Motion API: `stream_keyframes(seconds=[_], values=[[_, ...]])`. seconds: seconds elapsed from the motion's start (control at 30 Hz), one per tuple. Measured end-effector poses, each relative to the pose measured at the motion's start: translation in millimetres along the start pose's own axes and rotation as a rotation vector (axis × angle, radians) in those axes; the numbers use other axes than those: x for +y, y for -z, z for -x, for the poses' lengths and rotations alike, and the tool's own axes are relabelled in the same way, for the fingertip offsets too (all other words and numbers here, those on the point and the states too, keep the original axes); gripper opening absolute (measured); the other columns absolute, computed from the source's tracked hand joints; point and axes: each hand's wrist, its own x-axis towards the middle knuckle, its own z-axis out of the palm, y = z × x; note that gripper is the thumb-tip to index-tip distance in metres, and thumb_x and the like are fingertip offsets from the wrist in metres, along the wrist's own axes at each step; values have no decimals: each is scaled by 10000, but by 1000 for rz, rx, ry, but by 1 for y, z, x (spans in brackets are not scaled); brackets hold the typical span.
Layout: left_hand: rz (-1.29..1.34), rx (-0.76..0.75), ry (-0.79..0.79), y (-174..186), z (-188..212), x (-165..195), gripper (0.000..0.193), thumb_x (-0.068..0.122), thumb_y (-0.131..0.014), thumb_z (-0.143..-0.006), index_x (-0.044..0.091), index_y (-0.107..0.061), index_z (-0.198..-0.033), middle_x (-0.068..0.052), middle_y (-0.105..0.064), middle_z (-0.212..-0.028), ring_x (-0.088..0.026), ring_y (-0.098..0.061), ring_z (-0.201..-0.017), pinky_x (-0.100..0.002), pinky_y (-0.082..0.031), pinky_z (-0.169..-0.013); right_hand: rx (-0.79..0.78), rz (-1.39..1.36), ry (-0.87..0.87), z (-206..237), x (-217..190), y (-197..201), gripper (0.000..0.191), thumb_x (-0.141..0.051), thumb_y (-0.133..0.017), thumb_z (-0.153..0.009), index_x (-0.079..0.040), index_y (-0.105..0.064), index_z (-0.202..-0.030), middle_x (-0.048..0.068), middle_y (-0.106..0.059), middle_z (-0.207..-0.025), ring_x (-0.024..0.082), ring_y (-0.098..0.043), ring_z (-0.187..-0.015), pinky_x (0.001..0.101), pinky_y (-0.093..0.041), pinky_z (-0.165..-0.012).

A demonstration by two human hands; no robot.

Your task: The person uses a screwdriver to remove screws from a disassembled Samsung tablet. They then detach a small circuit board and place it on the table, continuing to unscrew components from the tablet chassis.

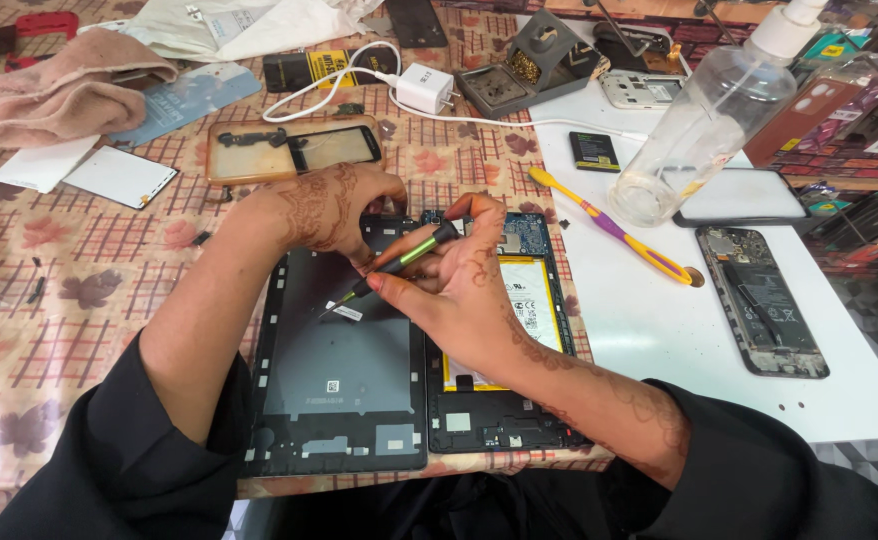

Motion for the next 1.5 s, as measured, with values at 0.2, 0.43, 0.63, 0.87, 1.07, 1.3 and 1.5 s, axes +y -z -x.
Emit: stream_keyframes(seconds=[0.2, 0.43, 0.63, 0.87, 1.07, 1.3, 1.5], values=[[-9, 1, 7, 0, 0, 1, 815, 223, -963, -487, 106, -630, -1222, -98, -674, -1178, -294, -651, -1108, -395, -531, -912, 11, 15, -20, 2, -3, -2, 642, 146, -649, -899, -122, -156, -1211, 193, -657, -1091, 190, -708, -964, 299, -605, -878], [25, -4, 24, 0, 1, 2, 790, 208, -943, -511, 107, -627, -1228, -96, -682, -1194, -289, -664, -1110, -390, -543, -907, 12, 30, -36, 1, -4, -2, 623, 146, -645, -908, -112, -157, -1198, 201, -674, -1097, 186, -712, -970, 294, -609, -872], [-18, -7, 36, 1, 2, 3, 786, 225, -959, -513, 107, -627, -1215, -102, -673, -1164, -304, -657, -1084, -404, -537, -895, 18, 3, -30, 1, -4, -2, 636, 155, -646, -909, -120, -156, -1207, 201, -677, -1106, 186, -705, -968, 293, -603, -873], [28, -11, 18, 4, 5, 4, 819, 298, -998, -448, 93, -651, -1161, -98, -678, -1123, -293, -662, -1081, -389, -531, -914, 46, -30, 41, 9, -14, 10, 686, 131, -669, -922, -130, -154, -1292, 188, -653, -1110, 205, -713, -973, 308, -617, -864], [31, 153, -50, -3, 6, 2, 594, 251, -845, -732, 100, -637, -1267, -126, -631, -1205, -334, -622, -1154, -427, -504, -953, 98, 25, 3, 38, -32, 37, 740, 88, -695, -928, -135, -161, -1390, 199, -671, -1105, 201, -704, -935, 325, -635, -836], [187, 250, -430, -4, 6, 38, 726, 340, -834, -762, 14, -547, -1344, -151, -552, -1396, -335, -555, -1305, -403, -420, -1109, 197, -46, -126, 63, -50, 78, 702, 50, -668, -894, -140, -199, -1381, 206, -662, -1077, 281, -748, -863, 397, -671, -672], [111, 66, -435, -12, 16, 82, 890, 492, -826, -751, 79, -483, -1461, -128, -343, -1636, -301, -325, -1504, -540, -203, -1189, 122, -46, -174, 83, -55, 100, 742, 38, -644, -911, -160, -209, -1478, 191, -657, -1061, 272, -736, -846, 373, -646, -613]])
